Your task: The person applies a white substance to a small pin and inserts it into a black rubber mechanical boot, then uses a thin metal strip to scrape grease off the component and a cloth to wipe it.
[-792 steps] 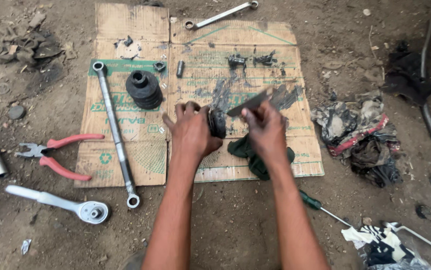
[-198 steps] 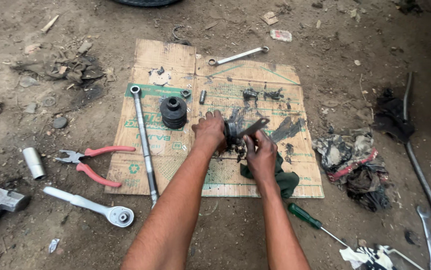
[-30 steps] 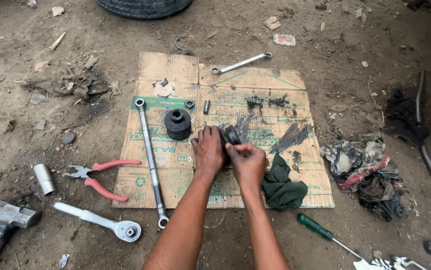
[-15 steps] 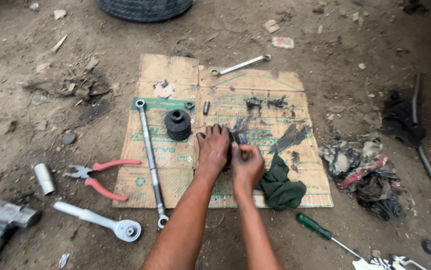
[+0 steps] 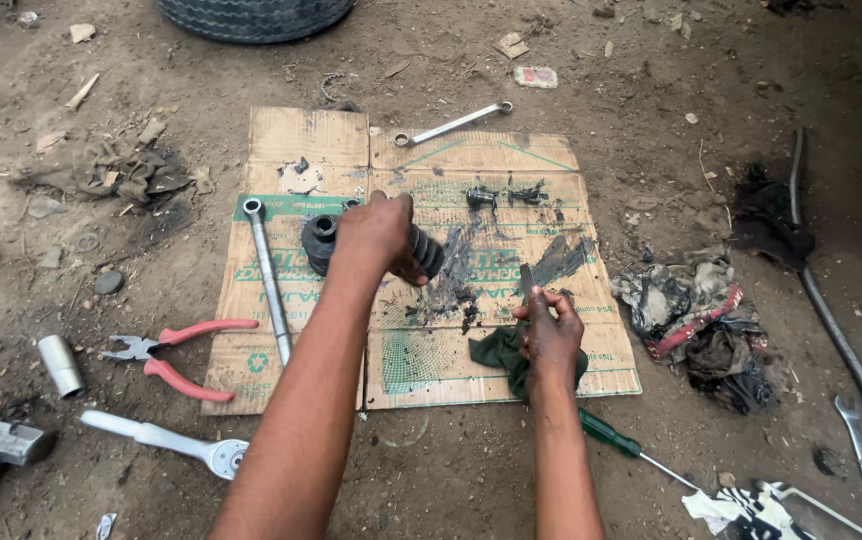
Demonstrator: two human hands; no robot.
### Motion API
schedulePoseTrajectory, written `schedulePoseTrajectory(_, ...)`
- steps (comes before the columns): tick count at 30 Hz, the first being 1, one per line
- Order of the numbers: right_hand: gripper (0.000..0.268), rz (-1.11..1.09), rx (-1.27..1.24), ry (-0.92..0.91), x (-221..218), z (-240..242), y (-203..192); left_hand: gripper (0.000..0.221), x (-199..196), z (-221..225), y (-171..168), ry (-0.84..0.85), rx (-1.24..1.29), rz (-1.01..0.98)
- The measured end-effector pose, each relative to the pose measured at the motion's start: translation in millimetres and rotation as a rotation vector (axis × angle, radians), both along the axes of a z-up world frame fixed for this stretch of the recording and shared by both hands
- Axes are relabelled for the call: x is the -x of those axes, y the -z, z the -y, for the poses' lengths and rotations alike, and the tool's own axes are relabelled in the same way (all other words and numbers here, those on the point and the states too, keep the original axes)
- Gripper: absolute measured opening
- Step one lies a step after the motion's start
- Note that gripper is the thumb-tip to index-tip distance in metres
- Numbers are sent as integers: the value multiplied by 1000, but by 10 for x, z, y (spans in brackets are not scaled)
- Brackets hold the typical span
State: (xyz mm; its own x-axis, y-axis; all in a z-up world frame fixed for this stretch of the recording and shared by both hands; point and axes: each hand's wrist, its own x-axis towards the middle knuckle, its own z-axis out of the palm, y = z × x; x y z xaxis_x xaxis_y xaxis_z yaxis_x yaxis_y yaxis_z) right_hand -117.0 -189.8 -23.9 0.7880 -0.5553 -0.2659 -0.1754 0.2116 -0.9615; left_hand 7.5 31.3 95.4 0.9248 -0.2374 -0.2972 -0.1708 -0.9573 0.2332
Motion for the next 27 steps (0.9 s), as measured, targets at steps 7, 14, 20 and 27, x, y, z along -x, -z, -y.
schedulePoseTrajectory(7, 14, -175, 255, -223, -48, -349, 93, 90, 163, -42, 274, 21, -46, 139)
schedulePoseTrajectory(14, 25, -18, 611, -223, 32, -762, 32, 50, 123, -33, 908, -16, 229, 154)
schedulePoseTrajectory(20, 24, -10, 766, -204, 15, -924, 32, 66, 173, 200, 1058, -231, 430, 122)
schedulePoseTrajectory(27, 25, -75, 632, -244, -12, -1021, 192, 81, 207, 193, 935, -355, 519, 86)
